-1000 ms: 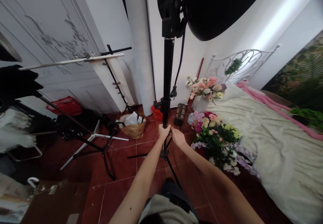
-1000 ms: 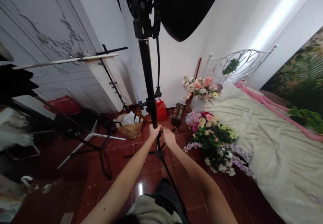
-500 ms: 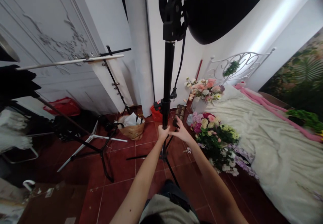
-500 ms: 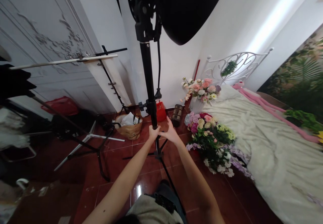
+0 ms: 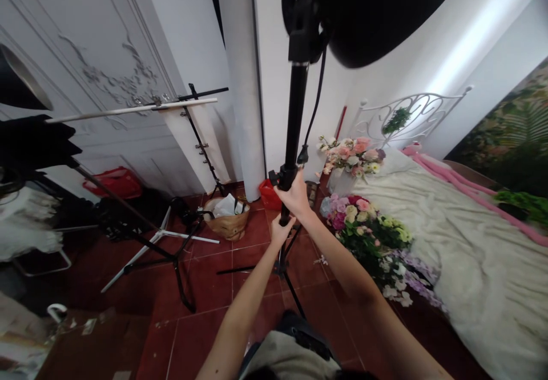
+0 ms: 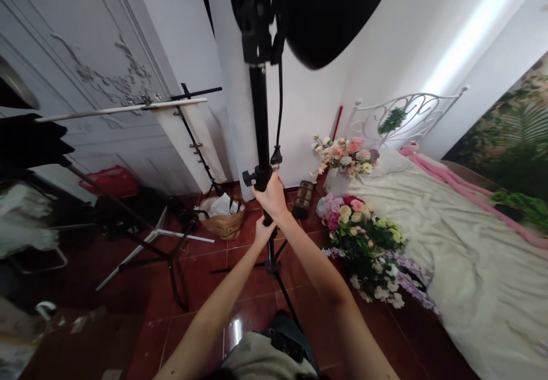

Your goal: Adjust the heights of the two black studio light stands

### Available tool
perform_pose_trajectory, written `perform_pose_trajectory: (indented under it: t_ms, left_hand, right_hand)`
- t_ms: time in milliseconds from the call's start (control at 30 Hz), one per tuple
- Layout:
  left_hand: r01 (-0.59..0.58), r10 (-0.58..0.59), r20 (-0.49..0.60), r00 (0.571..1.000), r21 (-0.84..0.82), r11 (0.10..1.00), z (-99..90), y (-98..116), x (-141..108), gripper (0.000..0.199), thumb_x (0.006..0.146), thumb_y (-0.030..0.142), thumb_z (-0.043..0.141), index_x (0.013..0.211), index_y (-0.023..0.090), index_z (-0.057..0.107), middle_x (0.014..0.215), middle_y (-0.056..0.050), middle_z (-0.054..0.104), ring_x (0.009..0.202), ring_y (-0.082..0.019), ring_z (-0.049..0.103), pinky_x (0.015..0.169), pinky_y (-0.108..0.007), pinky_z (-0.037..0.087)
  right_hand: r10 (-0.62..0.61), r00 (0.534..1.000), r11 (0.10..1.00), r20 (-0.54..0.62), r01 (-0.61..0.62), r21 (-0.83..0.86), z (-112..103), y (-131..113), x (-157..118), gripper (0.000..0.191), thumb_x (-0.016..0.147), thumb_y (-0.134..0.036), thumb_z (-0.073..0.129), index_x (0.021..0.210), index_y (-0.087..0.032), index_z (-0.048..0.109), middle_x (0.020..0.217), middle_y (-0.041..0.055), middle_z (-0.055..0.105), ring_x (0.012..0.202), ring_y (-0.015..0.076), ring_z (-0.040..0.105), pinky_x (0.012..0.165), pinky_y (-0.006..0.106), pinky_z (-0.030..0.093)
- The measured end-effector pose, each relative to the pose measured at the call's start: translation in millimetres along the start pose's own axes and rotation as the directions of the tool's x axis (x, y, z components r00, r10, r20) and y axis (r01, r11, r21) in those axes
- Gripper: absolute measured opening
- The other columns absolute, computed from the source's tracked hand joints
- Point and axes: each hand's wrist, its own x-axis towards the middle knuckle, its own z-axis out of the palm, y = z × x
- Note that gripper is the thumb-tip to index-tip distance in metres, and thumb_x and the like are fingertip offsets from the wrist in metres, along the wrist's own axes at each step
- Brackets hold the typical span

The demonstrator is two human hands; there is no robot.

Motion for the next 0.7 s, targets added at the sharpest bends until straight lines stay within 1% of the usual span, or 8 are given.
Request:
perform_pose_trajectory:
  t_ms: [67, 167, 233, 300, 400, 467, 567, 700]
  left_hand:
    - [-0.036, 0.035, 0.048, 0.998, 0.025, 0.999, -7.6, -3.4, -5.9, 0.028, 0.066, 0.036, 0.072, 0.083, 0.014, 0.065, 0.079, -0.005, 0.067, 0.073, -0.014, 0.06, 0.07, -0.024, 0.047]
    - [-0.002, -0.003, 0.093, 0.996, 0.054, 0.999, -16.1, -13.0, -14.5, 0.033, 0.066, 0.039, 0.073, 0.087, 0.016, 0.064, 0.082, -0.004, 0.066, 0.076, -0.014, 0.061, 0.073, -0.025, 0.047]
    - [0.037, -0.044, 0.097, 0.994, 0.073, 0.997, -18.3, -19.4, -18.5, 0.034, 0.068, 0.043, 0.072, 0.087, 0.017, 0.062, 0.079, -0.002, 0.065, 0.073, -0.014, 0.06, 0.072, -0.024, 0.047]
    - [0.054, -0.064, 0.1, 0.993, 0.095, 0.994, -18.3, -24.0, -20.3, 0.034, 0.07, 0.045, 0.07, 0.088, 0.018, 0.061, 0.077, -0.001, 0.064, 0.073, -0.014, 0.06, 0.073, -0.025, 0.047]
    - [0.043, -0.055, 0.099, 0.994, 0.121, 0.992, -17.1, -28.6, -19.9, 0.033, 0.072, 0.044, 0.069, 0.09, 0.019, 0.059, 0.078, -0.001, 0.064, 0.076, -0.015, 0.061, 0.077, -0.027, 0.047]
    - [0.014, -0.027, 0.106, 0.994, 0.119, 0.993, -17.1, -32.4, -18.9, 0.033, 0.073, 0.043, 0.068, 0.094, 0.019, 0.059, 0.082, -0.003, 0.065, 0.081, -0.017, 0.061, 0.081, -0.029, 0.047]
    - [-0.009, -0.005, 0.137, 0.99, 0.103, 0.995, -18.6, -41.2, -17.3, 0.035, 0.074, 0.037, 0.067, 0.102, 0.017, 0.058, 0.091, -0.006, 0.067, 0.089, -0.019, 0.062, 0.087, -0.032, 0.047]
    - [-0.011, -0.004, 0.179, 0.984, 0.086, 0.996, -20.9, -55.0, -14.0, 0.044, 0.071, 0.03, 0.068, 0.111, 0.016, 0.055, 0.105, -0.009, 0.066, 0.099, -0.022, 0.062, 0.092, -0.039, 0.047]
  right_hand:
    - [-0.045, 0.999, 0.999, -0.024, 0.046, 0.007, -5.1, -9.0, 15.6, 0.067, 0.075, -0.032, 0.064, 0.129, -0.016, 0.027, 0.092, 0.0067, 0.064, 0.083, 0.0252, 0.066, 0.077, 0.043, 0.054]
    - [-0.121, 0.992, 0.992, -0.024, 0.121, 0.021, -12.4, -21.7, 38.0, 0.069, 0.078, -0.035, 0.063, 0.131, -0.016, 0.023, 0.099, 0.009, 0.062, 0.093, 0.0268, 0.065, 0.082, 0.045, 0.053]
    - [-0.139, 0.99, 0.99, -0.015, 0.139, 0.029, -15.4, -25.2, 44.3, 0.068, 0.079, -0.036, 0.063, 0.13, -0.017, 0.023, 0.102, 0.0093, 0.061, 0.095, 0.0266, 0.064, 0.083, 0.044, 0.053]
    - [-0.127, 0.992, 0.991, -0.012, 0.127, 0.032, -15.3, -22.8, 40.0, 0.067, 0.077, -0.036, 0.064, 0.128, -0.018, 0.025, 0.1, 0.0087, 0.062, 0.092, 0.0254, 0.065, 0.081, 0.042, 0.053]
    - [-0.076, 0.997, 0.997, 0.011, 0.076, 0.032, -8.2, -8.5, 16.2, 0.06, 0.074, -0.032, 0.064, 0.122, -0.019, 0.031, 0.093, 0.006, 0.064, 0.083, 0.0227, 0.066, 0.077, 0.04, 0.054]
    - [-0.006, 1.0, 1.0, 0.03, 0.006, 0.016, 0.8, 7.2, -6.1, 0.053, 0.074, -0.03, 0.062, 0.117, -0.019, 0.034, 0.091, 0.0056, 0.065, 0.081, 0.0219, 0.066, 0.075, 0.037, 0.054]
    - [0.116, 0.992, 0.993, 0.046, -0.115, -0.011, 18.3, 37.4, -40.9, 0.047, 0.073, -0.028, 0.062, 0.113, -0.019, 0.037, 0.091, 0.0076, 0.067, 0.082, 0.0221, 0.067, 0.074, 0.034, 0.053]
    - [0.242, 0.969, 0.97, 0.056, -0.242, -0.004, 43.4, 82.8, -82.3, 0.048, 0.071, -0.025, 0.063, 0.112, -0.017, 0.041, 0.089, 0.0086, 0.068, 0.085, 0.0229, 0.067, 0.076, 0.033, 0.053]
